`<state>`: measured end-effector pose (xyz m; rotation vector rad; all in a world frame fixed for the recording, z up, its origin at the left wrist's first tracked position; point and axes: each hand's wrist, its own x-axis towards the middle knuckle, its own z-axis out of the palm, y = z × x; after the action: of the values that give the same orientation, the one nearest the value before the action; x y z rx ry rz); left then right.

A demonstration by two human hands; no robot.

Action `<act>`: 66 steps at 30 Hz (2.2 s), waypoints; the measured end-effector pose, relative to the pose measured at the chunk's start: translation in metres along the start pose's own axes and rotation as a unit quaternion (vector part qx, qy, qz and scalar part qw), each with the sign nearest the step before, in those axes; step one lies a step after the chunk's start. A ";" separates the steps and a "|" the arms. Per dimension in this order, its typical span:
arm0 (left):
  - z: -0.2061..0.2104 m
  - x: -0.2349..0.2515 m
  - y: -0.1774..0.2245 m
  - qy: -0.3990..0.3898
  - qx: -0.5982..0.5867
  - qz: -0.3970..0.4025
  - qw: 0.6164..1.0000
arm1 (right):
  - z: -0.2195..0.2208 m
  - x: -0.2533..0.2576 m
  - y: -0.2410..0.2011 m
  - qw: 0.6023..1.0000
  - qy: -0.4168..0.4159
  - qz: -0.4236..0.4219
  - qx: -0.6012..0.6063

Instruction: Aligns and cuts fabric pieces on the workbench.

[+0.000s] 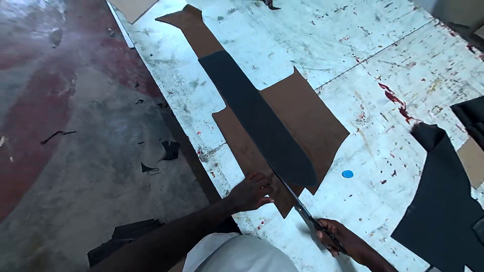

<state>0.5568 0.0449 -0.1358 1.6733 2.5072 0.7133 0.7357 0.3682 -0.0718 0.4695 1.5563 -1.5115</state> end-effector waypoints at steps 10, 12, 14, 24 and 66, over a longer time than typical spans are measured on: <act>-0.001 0.000 0.001 -0.004 -0.007 0.000 1.000 | 0.006 0.007 -0.008 1.000 -0.004 -0.014 0.024; -0.001 0.000 0.001 -0.003 -0.009 0.001 1.000 | 0.007 0.009 -0.007 0.999 -0.008 -0.015 0.037; 0.000 0.000 0.000 -0.004 -0.007 0.002 1.000 | 0.008 0.009 -0.007 0.999 -0.011 -0.013 0.035; -0.001 0.001 0.001 -0.011 -0.002 -0.007 1.000 | 0.011 0.021 -0.030 1.000 -0.011 -0.011 0.002; -0.084 0.053 -0.009 0.250 -0.556 -0.518 0.601 | 0.020 0.033 -0.043 0.999 -0.041 -0.005 0.035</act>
<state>0.5033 0.0600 -0.0532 -0.4521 1.7692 1.9564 0.6913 0.3320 -0.0697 0.4346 1.4492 -1.5777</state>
